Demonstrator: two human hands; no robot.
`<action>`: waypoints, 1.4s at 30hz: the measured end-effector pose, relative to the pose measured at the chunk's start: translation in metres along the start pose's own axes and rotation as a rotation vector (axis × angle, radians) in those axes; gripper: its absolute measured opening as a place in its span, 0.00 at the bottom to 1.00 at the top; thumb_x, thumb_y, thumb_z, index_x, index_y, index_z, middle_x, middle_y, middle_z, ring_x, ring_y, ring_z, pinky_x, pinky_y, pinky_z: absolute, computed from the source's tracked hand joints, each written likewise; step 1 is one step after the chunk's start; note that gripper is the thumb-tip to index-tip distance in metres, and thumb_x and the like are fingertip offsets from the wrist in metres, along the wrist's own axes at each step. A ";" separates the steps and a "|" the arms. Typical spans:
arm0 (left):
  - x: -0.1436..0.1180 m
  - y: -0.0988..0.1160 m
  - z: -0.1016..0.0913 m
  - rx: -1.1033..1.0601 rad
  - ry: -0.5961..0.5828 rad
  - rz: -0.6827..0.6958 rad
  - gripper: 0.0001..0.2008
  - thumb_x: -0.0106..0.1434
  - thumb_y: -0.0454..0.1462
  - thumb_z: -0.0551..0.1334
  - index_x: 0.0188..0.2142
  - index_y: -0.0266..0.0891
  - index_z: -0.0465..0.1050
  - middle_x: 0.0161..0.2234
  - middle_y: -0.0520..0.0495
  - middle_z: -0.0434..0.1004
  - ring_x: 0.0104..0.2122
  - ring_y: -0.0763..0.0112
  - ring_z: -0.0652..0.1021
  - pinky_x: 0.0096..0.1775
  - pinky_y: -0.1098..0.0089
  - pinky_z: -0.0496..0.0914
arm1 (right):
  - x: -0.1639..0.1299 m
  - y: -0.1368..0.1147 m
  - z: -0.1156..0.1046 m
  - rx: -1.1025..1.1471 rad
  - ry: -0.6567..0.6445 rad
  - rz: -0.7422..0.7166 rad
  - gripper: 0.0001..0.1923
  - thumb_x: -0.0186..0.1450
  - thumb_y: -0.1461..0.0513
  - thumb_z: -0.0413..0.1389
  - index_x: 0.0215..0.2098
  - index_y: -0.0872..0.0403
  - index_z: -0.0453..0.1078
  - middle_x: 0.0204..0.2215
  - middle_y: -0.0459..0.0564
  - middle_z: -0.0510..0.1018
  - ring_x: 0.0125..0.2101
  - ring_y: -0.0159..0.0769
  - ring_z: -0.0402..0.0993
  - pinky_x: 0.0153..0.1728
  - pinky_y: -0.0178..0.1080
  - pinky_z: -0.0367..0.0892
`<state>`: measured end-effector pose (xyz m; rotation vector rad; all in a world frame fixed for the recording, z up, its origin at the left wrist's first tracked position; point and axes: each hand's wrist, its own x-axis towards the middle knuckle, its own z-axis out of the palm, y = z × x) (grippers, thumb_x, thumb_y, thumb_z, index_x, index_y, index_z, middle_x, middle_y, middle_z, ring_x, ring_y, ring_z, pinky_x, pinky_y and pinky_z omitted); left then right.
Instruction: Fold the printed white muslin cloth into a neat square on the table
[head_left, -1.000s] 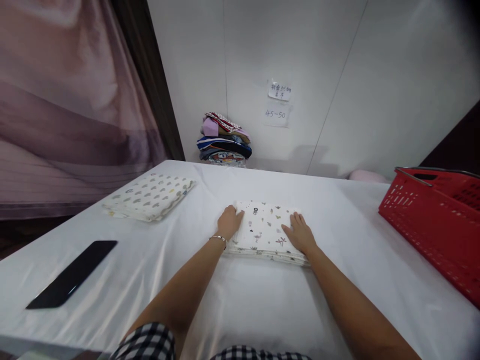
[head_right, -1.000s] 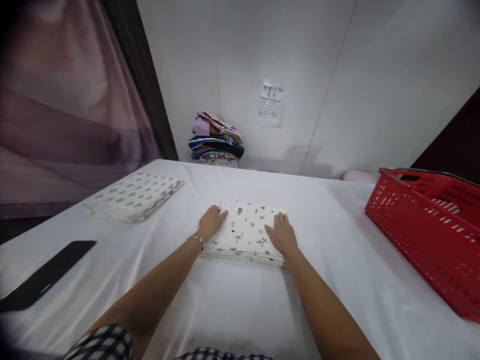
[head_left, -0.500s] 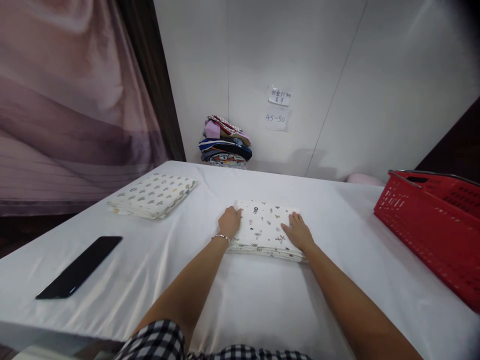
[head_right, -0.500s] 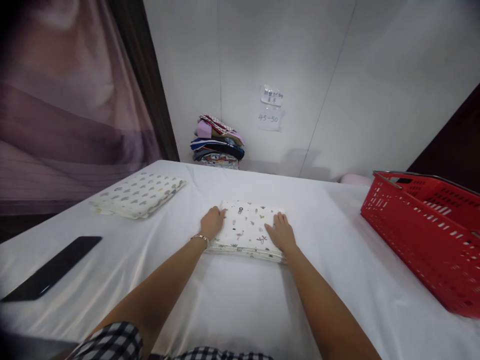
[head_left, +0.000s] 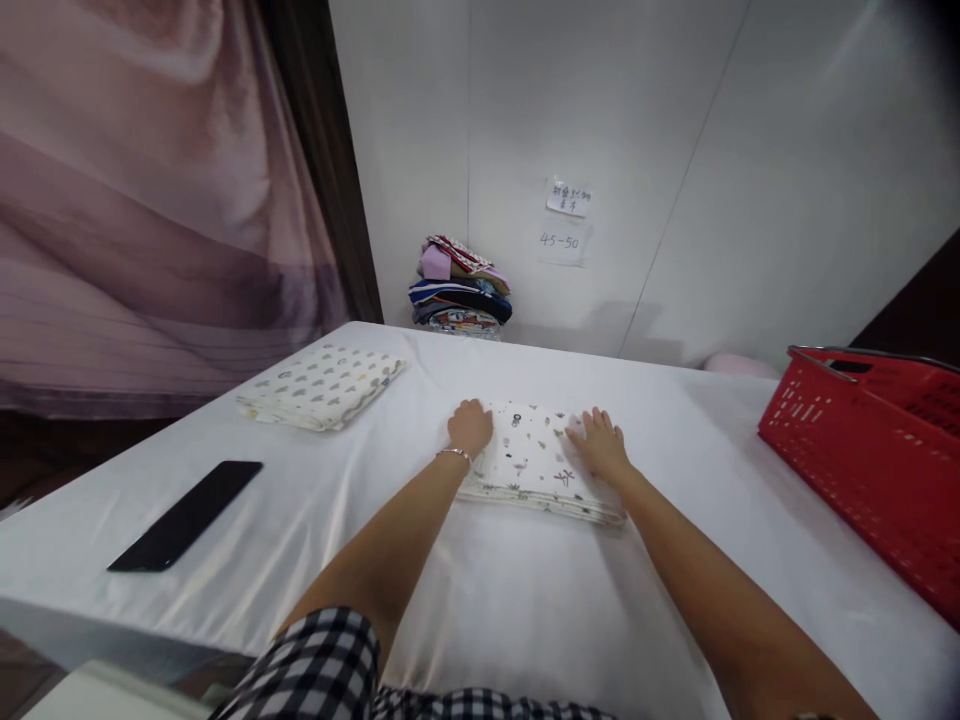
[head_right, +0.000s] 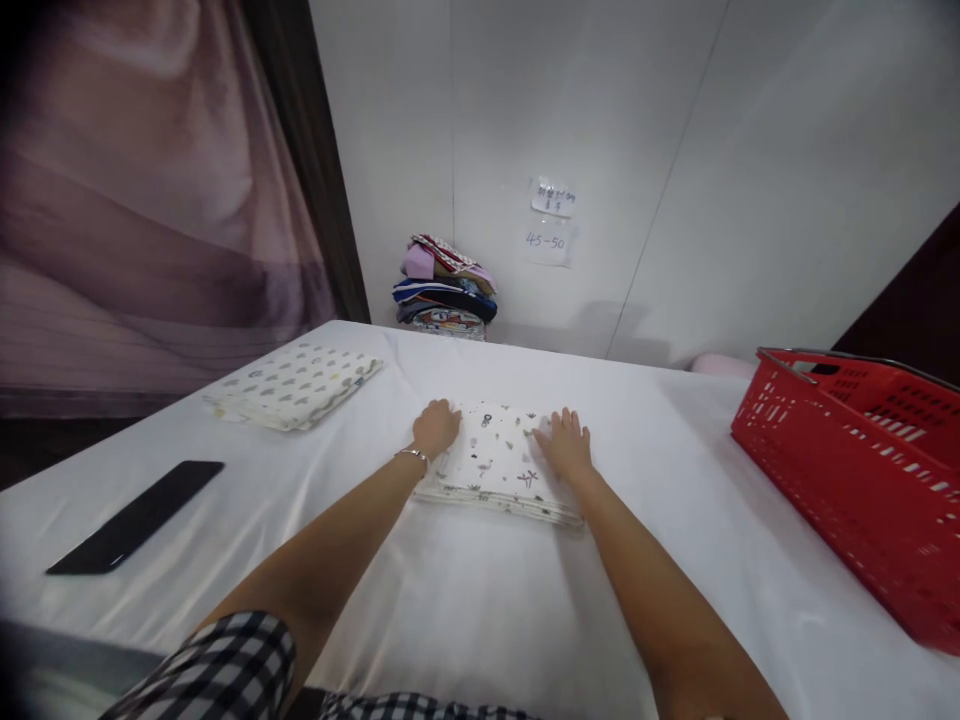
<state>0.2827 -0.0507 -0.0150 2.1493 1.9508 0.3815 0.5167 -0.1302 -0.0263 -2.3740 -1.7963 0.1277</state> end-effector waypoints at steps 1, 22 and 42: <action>0.001 0.004 0.002 0.004 0.009 0.035 0.20 0.66 0.43 0.46 0.52 0.35 0.61 0.56 0.36 0.63 0.53 0.58 0.67 0.50 0.61 0.62 | 0.004 -0.001 0.000 -0.001 0.020 -0.009 0.35 0.66 0.47 0.37 0.64 0.60 0.46 0.65 0.57 0.41 0.64 0.46 0.32 0.59 0.51 0.38; -0.008 -0.011 0.012 -0.182 -0.051 0.039 0.23 0.66 0.41 0.45 0.58 0.34 0.55 0.60 0.35 0.56 0.55 0.60 0.66 0.51 0.65 0.60 | -0.016 0.037 0.018 0.597 0.023 0.155 0.35 0.62 0.51 0.47 0.63 0.59 0.51 0.64 0.57 0.49 0.62 0.44 0.44 0.60 0.45 0.45; -0.058 -0.046 -0.015 -0.267 -0.327 -0.020 0.29 0.54 0.54 0.58 0.50 0.38 0.63 0.46 0.40 0.73 0.43 0.59 0.75 0.37 0.70 0.65 | -0.092 0.065 0.001 1.025 -0.012 0.345 0.41 0.52 0.52 0.60 0.60 0.54 0.57 0.28 0.47 0.74 0.24 0.33 0.68 0.24 0.34 0.63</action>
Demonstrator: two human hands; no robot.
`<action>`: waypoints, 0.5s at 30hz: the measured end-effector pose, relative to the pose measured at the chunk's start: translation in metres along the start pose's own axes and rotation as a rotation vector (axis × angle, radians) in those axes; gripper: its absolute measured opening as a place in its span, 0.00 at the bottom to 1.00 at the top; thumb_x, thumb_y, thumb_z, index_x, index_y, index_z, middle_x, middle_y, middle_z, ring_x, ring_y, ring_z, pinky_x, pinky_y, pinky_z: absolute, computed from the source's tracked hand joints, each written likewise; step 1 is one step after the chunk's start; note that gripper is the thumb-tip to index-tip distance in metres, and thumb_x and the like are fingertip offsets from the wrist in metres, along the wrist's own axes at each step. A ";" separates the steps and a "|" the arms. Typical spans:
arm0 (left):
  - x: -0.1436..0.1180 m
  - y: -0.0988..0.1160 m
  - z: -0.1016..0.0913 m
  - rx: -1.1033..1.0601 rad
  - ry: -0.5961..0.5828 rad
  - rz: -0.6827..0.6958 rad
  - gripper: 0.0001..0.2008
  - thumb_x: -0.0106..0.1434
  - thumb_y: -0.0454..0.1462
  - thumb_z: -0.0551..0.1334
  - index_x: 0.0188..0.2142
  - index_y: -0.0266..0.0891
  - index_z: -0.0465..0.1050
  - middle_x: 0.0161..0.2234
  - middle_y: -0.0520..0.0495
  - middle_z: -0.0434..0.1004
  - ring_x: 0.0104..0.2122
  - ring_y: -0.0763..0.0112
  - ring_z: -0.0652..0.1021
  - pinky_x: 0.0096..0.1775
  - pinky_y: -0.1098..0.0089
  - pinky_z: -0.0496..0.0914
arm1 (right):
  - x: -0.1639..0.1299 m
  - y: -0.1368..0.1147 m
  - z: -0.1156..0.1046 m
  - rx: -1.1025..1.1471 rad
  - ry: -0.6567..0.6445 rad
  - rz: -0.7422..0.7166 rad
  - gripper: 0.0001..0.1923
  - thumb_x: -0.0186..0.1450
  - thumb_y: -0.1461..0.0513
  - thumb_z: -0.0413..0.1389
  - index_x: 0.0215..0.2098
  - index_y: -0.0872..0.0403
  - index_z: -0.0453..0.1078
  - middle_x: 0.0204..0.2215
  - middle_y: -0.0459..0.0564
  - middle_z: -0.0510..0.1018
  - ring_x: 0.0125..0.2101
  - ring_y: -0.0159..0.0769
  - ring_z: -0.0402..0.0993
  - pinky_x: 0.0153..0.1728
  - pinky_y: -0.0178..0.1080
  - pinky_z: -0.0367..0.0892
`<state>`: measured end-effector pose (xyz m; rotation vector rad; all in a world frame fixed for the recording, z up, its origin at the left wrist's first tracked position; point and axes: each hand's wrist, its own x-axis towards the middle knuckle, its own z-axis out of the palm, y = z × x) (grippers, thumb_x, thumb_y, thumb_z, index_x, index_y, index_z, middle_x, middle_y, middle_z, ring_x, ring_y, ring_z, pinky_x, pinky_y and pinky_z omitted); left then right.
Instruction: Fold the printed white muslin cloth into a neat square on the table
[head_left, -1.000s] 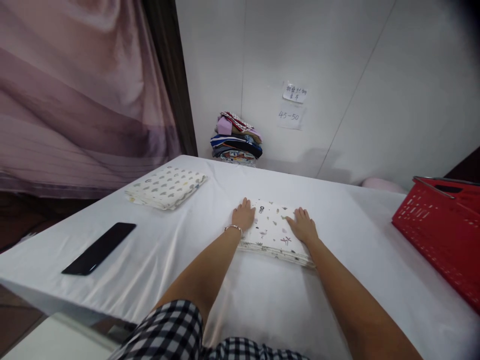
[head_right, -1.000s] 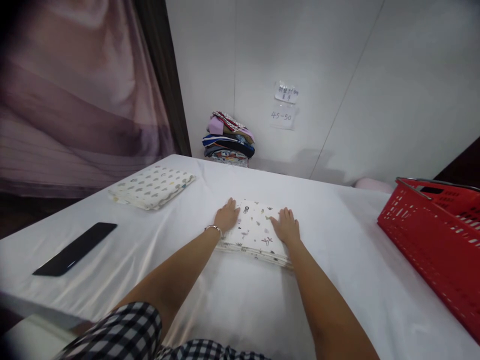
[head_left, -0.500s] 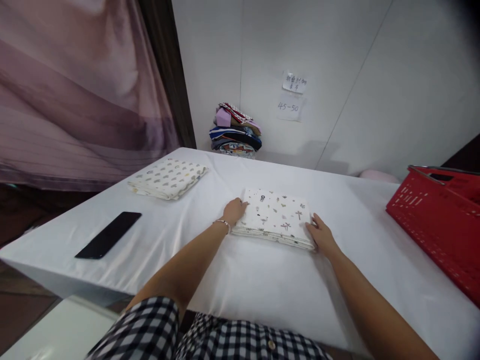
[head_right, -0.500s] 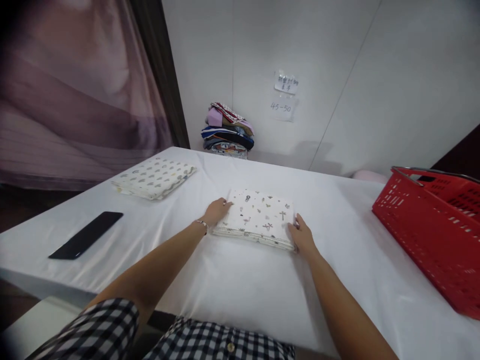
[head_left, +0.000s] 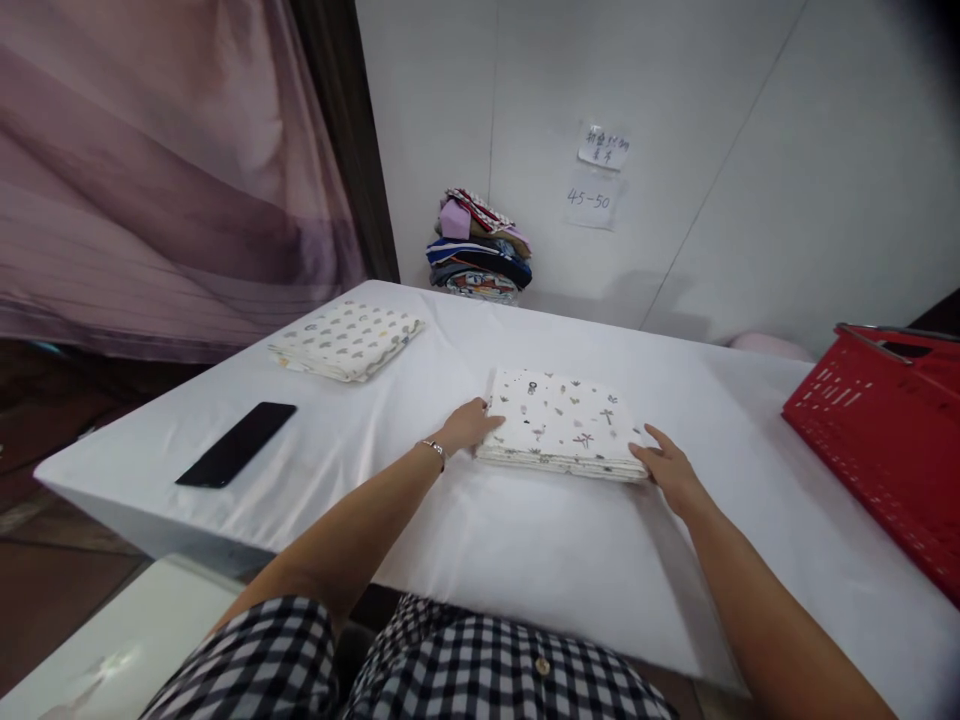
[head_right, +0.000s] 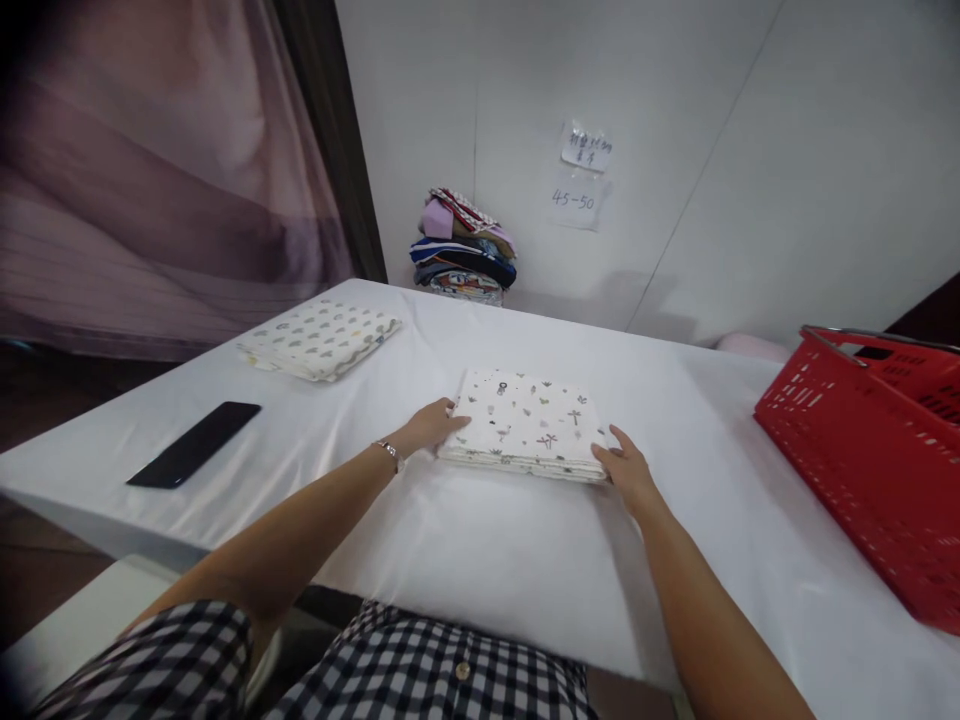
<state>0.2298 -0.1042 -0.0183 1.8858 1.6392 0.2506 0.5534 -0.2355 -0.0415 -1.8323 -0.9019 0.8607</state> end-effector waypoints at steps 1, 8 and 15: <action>-0.003 -0.001 0.001 -0.021 0.006 0.004 0.31 0.54 0.54 0.58 0.51 0.38 0.62 0.46 0.40 0.73 0.43 0.60 0.75 0.37 0.70 0.66 | 0.002 0.004 -0.002 -0.028 0.003 -0.003 0.41 0.51 0.52 0.60 0.60 0.55 0.57 0.28 0.47 0.75 0.24 0.34 0.69 0.24 0.35 0.64; -0.024 -0.018 -0.002 -0.228 0.159 0.102 0.19 0.56 0.47 0.59 0.44 0.42 0.68 0.39 0.49 0.75 0.33 0.71 0.74 0.33 0.74 0.65 | -0.003 0.014 -0.010 -0.270 0.039 -0.108 0.39 0.54 0.48 0.56 0.60 0.55 0.57 0.32 0.49 0.77 0.27 0.35 0.71 0.31 0.38 0.66; -0.045 -0.018 -0.005 -0.245 0.107 0.118 0.15 0.54 0.49 0.59 0.23 0.39 0.67 0.20 0.54 0.69 0.21 0.76 0.67 0.23 0.74 0.58 | -0.024 0.022 -0.003 -0.255 0.143 -0.304 0.30 0.59 0.49 0.51 0.56 0.54 0.62 0.48 0.53 0.72 0.42 0.39 0.70 0.36 0.37 0.67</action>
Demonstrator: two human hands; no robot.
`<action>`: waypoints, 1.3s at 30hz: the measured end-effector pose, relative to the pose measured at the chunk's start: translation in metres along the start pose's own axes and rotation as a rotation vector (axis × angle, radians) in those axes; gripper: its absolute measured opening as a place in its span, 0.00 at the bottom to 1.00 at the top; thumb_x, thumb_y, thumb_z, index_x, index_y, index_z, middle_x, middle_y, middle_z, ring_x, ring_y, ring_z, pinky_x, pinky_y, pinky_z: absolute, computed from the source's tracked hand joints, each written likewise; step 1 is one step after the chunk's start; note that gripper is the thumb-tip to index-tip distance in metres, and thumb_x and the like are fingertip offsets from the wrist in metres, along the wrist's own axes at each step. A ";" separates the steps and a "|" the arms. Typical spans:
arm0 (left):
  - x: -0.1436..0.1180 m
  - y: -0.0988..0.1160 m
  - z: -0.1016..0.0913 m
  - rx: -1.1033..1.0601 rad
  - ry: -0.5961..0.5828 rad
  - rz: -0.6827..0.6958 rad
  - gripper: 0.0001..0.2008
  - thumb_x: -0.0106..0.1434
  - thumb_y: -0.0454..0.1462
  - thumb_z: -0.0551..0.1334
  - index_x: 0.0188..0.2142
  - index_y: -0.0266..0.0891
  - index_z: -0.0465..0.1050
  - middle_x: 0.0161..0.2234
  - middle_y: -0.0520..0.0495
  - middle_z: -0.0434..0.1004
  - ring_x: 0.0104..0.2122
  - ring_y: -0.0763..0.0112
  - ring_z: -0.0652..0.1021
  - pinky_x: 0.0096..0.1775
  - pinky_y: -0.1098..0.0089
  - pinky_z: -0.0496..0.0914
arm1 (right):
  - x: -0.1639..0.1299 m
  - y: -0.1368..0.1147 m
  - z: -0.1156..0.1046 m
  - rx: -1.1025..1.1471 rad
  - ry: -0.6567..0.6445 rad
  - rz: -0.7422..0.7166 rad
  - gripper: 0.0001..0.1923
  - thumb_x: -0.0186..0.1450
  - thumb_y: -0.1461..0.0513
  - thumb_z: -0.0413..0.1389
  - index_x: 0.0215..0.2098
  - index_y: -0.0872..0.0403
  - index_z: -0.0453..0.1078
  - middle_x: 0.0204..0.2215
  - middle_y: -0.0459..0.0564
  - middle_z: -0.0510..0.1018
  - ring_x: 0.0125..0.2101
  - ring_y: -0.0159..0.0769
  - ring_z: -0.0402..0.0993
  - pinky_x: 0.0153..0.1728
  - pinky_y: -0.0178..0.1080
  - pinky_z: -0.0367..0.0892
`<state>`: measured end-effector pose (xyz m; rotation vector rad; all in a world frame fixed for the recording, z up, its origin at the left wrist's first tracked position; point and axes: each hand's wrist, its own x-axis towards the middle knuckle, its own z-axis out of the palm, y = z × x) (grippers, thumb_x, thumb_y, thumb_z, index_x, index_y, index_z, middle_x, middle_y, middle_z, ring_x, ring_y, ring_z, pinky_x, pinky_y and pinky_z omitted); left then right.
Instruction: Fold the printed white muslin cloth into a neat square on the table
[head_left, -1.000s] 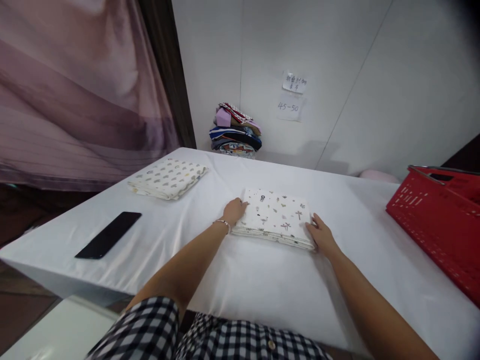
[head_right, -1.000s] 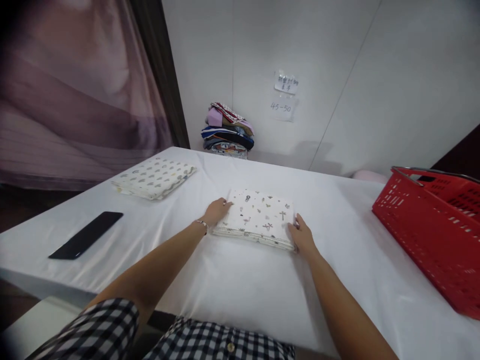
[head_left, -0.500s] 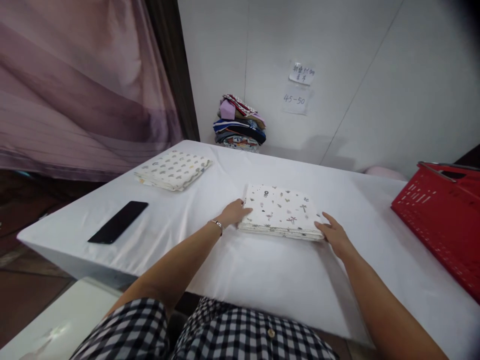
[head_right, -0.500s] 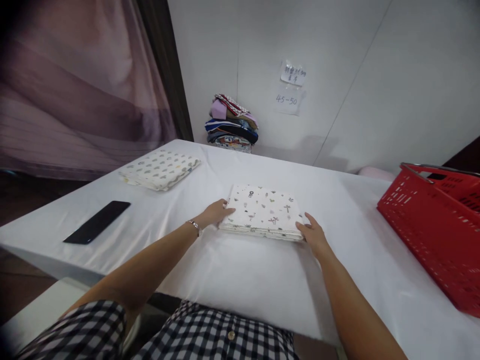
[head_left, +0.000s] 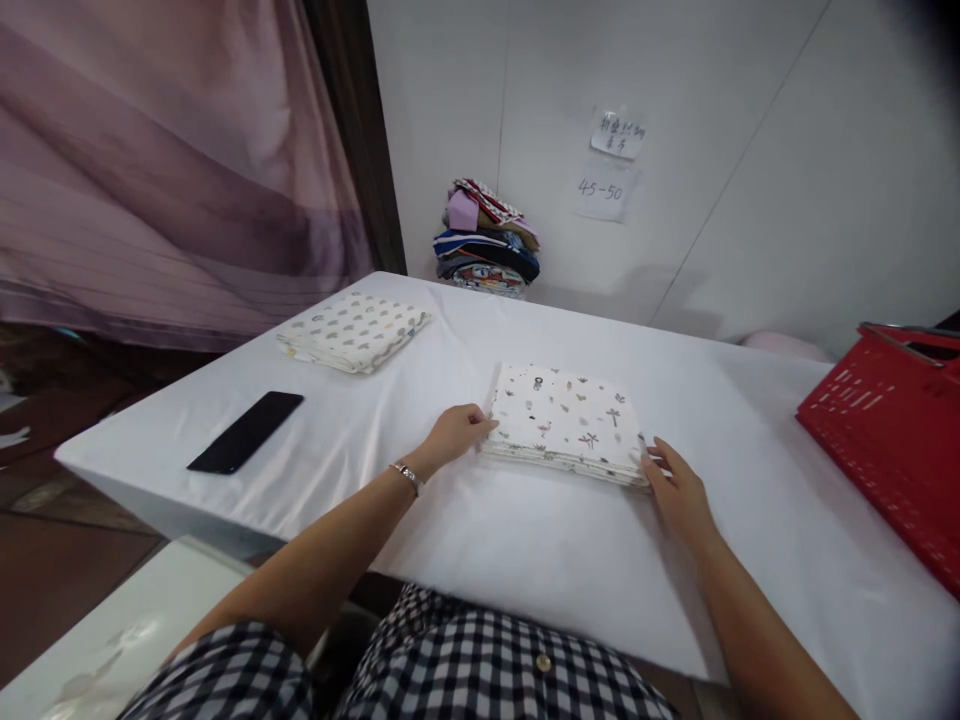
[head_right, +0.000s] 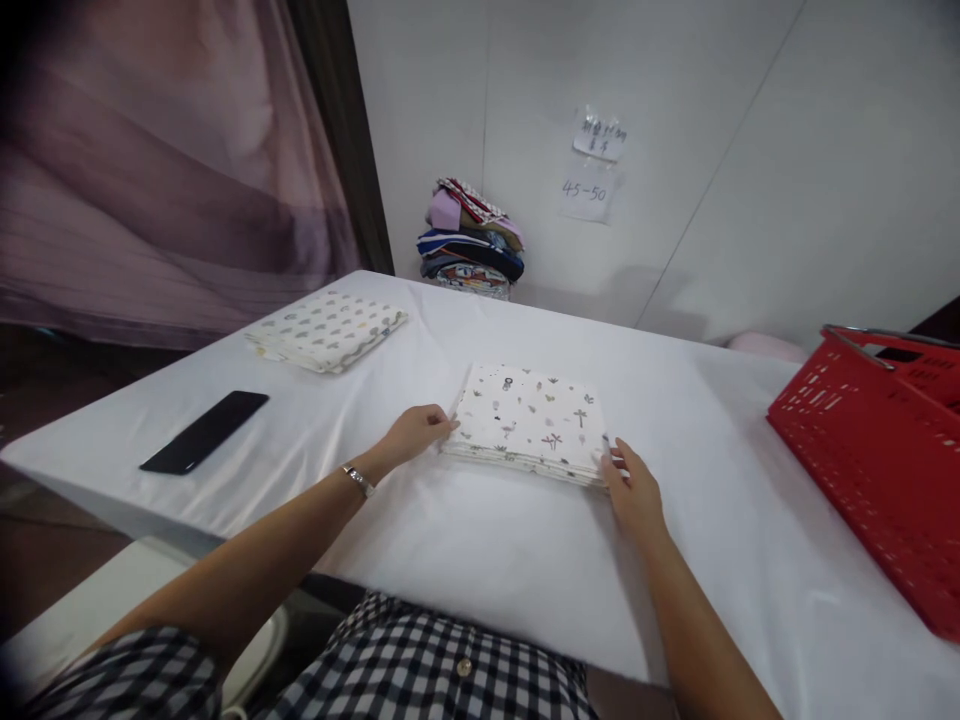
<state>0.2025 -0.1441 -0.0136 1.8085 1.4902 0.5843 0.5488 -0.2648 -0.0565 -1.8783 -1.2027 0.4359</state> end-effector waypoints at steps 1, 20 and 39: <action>-0.001 0.002 0.001 0.014 -0.011 -0.018 0.16 0.53 0.50 0.59 0.23 0.39 0.67 0.20 0.54 0.70 0.21 0.75 0.67 0.23 0.74 0.58 | -0.003 0.001 0.003 0.026 0.006 -0.008 0.30 0.59 0.49 0.51 0.55 0.54 0.63 0.48 0.54 0.71 0.43 0.39 0.69 0.37 0.37 0.67; 0.007 0.008 0.007 0.108 -0.065 -0.105 0.14 0.50 0.46 0.62 0.19 0.39 0.66 0.17 0.52 0.70 0.19 0.73 0.68 0.22 0.73 0.58 | -0.008 0.010 0.013 0.053 0.034 -0.005 0.29 0.58 0.47 0.51 0.53 0.54 0.65 0.47 0.54 0.72 0.42 0.40 0.69 0.42 0.42 0.66; 0.007 -0.003 0.009 0.047 -0.060 -0.196 0.09 0.53 0.42 0.60 0.31 0.39 0.67 0.20 0.52 0.73 0.21 0.71 0.73 0.25 0.73 0.63 | 0.010 -0.004 0.008 -0.084 -0.038 0.148 0.37 0.56 0.46 0.52 0.60 0.55 0.58 0.36 0.50 0.75 0.34 0.39 0.71 0.36 0.40 0.64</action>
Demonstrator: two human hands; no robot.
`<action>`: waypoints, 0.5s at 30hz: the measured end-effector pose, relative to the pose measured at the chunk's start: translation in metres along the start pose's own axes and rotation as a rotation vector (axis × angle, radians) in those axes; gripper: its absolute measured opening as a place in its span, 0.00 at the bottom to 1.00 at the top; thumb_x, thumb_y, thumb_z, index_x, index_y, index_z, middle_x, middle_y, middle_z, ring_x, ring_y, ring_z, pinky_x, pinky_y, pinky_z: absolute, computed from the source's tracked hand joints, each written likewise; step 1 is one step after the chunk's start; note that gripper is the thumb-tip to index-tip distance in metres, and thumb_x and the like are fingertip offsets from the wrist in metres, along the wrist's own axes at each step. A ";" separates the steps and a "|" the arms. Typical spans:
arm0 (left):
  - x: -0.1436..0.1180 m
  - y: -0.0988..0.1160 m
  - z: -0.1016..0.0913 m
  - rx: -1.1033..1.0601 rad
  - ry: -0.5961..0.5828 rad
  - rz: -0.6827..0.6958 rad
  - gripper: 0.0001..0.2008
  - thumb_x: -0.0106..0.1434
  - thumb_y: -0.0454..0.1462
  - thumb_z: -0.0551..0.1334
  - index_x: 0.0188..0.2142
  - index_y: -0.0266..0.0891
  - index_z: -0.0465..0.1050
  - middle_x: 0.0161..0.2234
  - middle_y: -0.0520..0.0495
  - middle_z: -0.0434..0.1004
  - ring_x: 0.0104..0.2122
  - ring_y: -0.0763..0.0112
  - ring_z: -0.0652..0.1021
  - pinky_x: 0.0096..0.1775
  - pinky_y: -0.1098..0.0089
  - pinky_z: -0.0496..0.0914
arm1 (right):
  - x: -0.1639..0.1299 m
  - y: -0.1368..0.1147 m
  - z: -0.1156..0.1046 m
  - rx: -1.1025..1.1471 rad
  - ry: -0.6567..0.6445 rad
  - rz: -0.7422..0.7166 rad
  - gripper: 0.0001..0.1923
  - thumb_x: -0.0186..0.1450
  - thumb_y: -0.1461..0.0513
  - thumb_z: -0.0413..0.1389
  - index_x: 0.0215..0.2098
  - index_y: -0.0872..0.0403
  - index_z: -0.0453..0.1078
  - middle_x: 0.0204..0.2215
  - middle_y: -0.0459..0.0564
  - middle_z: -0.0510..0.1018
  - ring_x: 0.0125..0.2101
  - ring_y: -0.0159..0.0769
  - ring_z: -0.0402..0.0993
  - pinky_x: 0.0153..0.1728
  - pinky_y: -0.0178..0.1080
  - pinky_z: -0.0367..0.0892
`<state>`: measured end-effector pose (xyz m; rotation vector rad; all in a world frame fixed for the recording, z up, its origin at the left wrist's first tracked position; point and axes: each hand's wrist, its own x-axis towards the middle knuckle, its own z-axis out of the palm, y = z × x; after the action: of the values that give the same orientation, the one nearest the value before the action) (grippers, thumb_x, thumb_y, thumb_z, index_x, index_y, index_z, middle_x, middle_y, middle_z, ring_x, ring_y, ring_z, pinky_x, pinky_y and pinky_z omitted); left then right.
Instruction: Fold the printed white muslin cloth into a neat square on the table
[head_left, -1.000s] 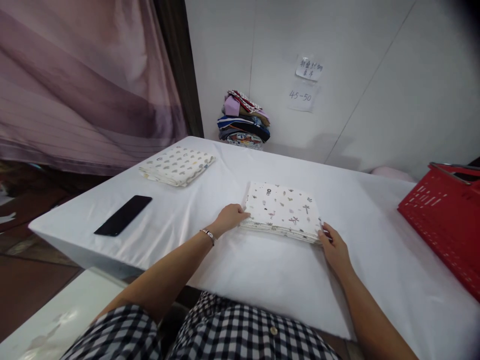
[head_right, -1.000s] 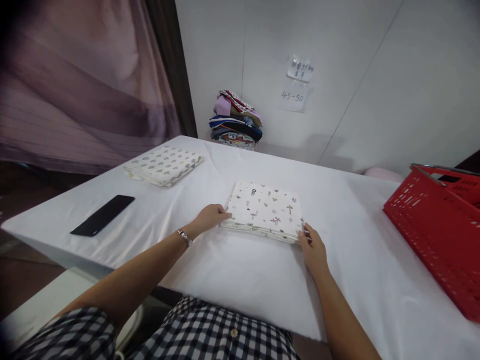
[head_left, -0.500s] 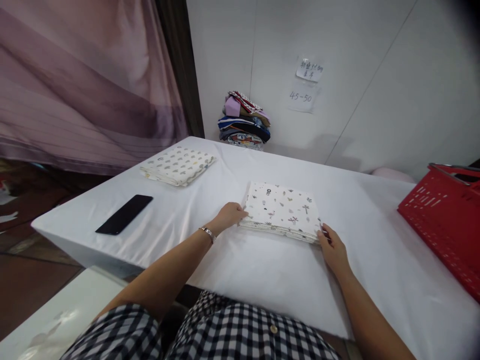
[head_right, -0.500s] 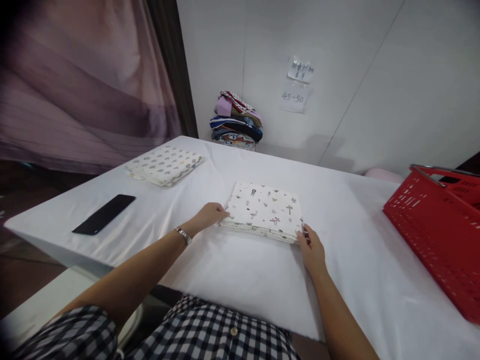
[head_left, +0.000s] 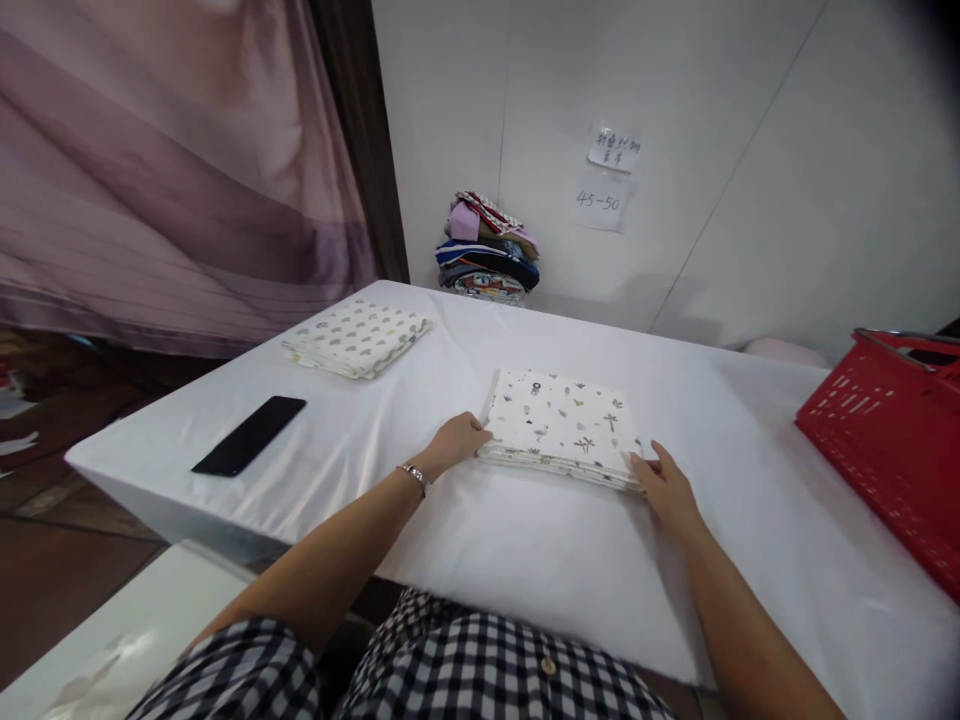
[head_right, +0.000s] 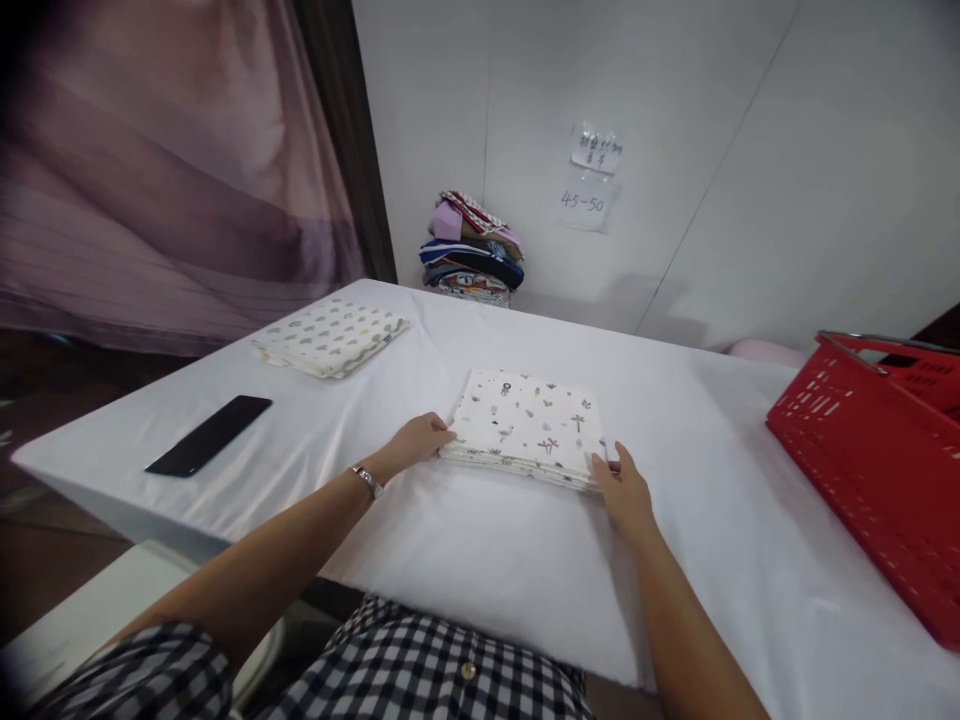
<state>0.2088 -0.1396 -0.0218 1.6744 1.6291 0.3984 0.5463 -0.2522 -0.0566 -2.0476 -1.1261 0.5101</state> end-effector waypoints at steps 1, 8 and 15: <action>0.000 0.000 0.000 0.006 -0.007 0.004 0.09 0.53 0.41 0.60 0.31 0.39 0.67 0.19 0.52 0.73 0.21 0.71 0.73 0.25 0.73 0.63 | 0.004 -0.001 -0.001 -0.036 -0.019 -0.005 0.38 0.56 0.47 0.52 0.60 0.55 0.57 0.33 0.49 0.75 0.32 0.38 0.70 0.35 0.40 0.64; -0.002 -0.007 0.005 0.000 -0.013 0.048 0.12 0.54 0.42 0.60 0.36 0.39 0.65 0.20 0.52 0.73 0.21 0.72 0.73 0.25 0.73 0.64 | 0.011 0.006 -0.002 0.001 -0.080 -0.032 0.38 0.54 0.51 0.54 0.61 0.54 0.56 0.28 0.44 0.72 0.26 0.34 0.68 0.31 0.37 0.64; -0.014 0.004 0.002 0.152 0.089 0.122 0.22 0.55 0.43 0.60 0.49 0.40 0.63 0.45 0.45 0.74 0.39 0.66 0.76 0.37 0.70 0.68 | -0.002 -0.006 -0.004 -0.250 0.076 -0.284 0.30 0.59 0.53 0.50 0.58 0.54 0.59 0.48 0.55 0.70 0.42 0.43 0.69 0.42 0.44 0.65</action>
<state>0.2115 -0.1530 -0.0168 1.9008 1.6611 0.4237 0.5443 -0.2539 -0.0494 -2.0470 -1.4643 0.1551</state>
